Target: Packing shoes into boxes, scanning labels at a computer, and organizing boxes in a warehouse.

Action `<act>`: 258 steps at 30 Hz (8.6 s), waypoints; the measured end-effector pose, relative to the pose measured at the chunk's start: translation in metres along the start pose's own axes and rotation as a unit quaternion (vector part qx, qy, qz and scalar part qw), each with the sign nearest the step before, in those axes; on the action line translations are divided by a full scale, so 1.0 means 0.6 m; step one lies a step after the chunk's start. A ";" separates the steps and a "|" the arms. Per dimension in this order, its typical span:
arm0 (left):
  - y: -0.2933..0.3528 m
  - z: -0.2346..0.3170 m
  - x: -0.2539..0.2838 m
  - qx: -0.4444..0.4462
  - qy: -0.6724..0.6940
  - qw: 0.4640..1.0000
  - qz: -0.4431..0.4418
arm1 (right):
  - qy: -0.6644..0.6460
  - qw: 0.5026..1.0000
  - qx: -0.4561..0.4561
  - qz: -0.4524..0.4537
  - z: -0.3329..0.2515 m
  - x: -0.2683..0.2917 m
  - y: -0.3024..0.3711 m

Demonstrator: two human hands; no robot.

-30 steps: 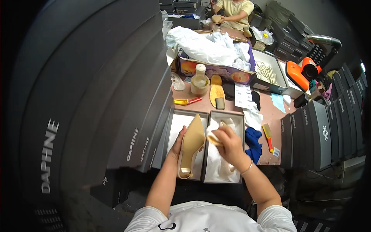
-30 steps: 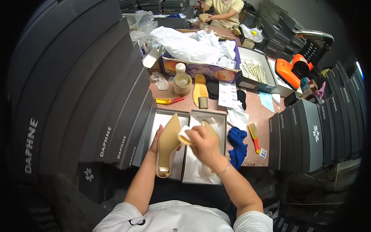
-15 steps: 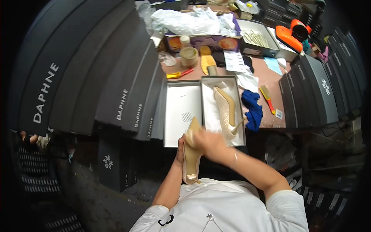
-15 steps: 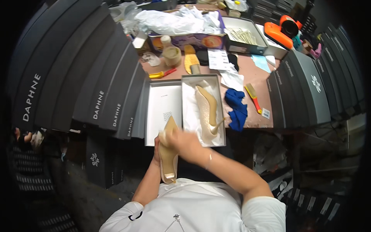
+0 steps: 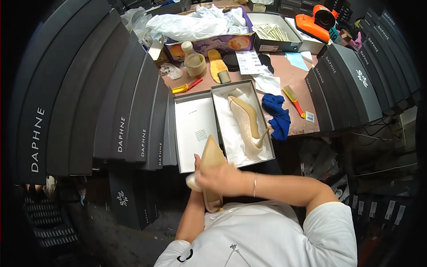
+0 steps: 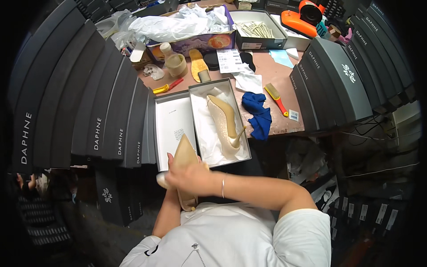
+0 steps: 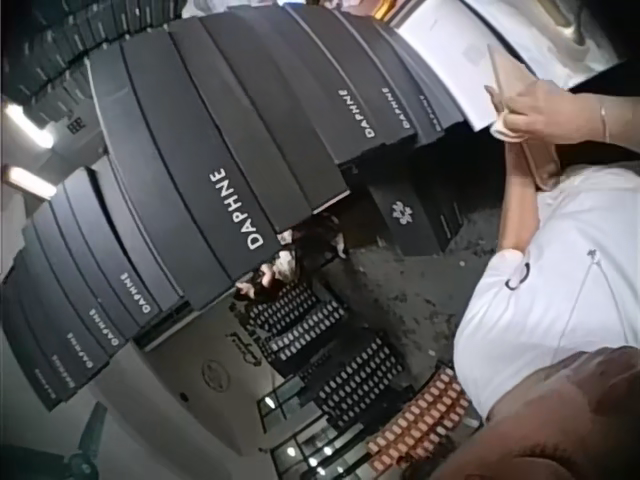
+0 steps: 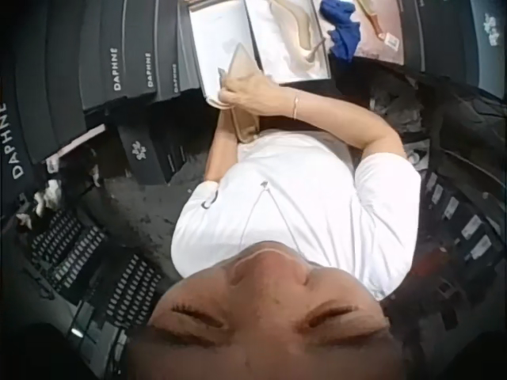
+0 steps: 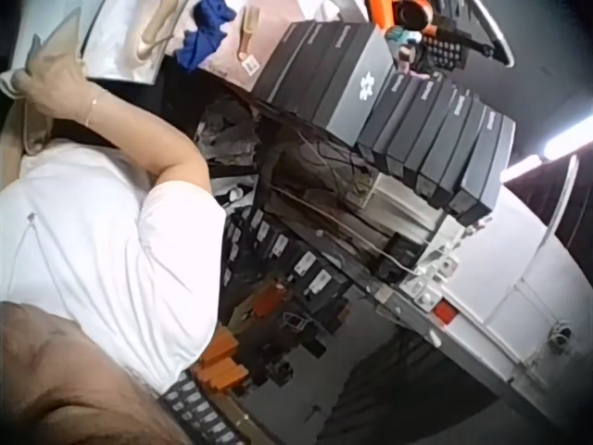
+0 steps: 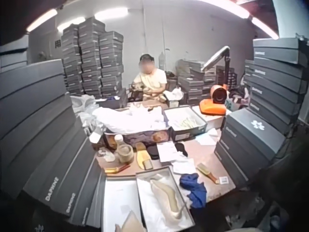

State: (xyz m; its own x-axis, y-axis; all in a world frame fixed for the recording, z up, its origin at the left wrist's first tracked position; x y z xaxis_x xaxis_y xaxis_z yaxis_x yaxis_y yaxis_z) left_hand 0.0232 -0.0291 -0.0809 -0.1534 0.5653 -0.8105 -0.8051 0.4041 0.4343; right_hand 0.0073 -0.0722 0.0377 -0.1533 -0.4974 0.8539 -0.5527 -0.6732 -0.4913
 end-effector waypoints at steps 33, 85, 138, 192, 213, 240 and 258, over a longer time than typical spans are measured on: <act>-0.009 -0.012 -0.025 0.064 -0.026 0.961 -0.269 | -0.204 0.945 -0.250 -0.042 0.128 -0.079 0.043; 0.008 0.082 -0.113 0.060 -0.063 0.977 -0.196 | -0.272 0.957 -0.039 -0.098 0.019 0.183 0.026; 0.009 0.001 -0.045 -0.008 0.014 0.982 -0.186 | -0.056 0.996 -0.051 -0.047 0.039 0.070 0.058; 0.036 0.027 -0.041 -0.083 0.037 0.959 -0.268 | -0.044 0.996 0.004 -0.081 -0.031 0.066 -0.013; 0.047 0.003 0.007 0.023 0.067 0.993 -0.089 | -0.151 0.975 -0.157 -0.041 0.086 0.039 -0.022; 0.015 0.050 -0.045 -0.039 -0.247 0.949 -0.193 | 0.075 0.935 -0.322 0.129 0.385 0.140 0.048; -0.153 0.217 0.005 -0.250 -0.807 0.531 0.063 | -0.720 0.554 -0.400 0.125 0.188 0.054 0.161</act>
State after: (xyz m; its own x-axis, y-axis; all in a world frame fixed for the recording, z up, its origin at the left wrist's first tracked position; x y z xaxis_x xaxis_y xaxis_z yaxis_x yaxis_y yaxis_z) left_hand 0.1712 0.0291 -0.0719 0.1430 0.6085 0.7806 -0.9599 0.2774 -0.0404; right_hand 0.0413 -0.2153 -0.0012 0.1872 -0.8284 -0.5279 -0.9358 -0.3139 0.1607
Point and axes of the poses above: each hand's wrist, its own y-axis away from the middle knuckle, its own x-axis out of the back of the hand, z = x × y, the point moved 7 cm from there along -y, towards the middle knuckle, and after that the axes turned 4 degrees about y, right-handed, at the moved point
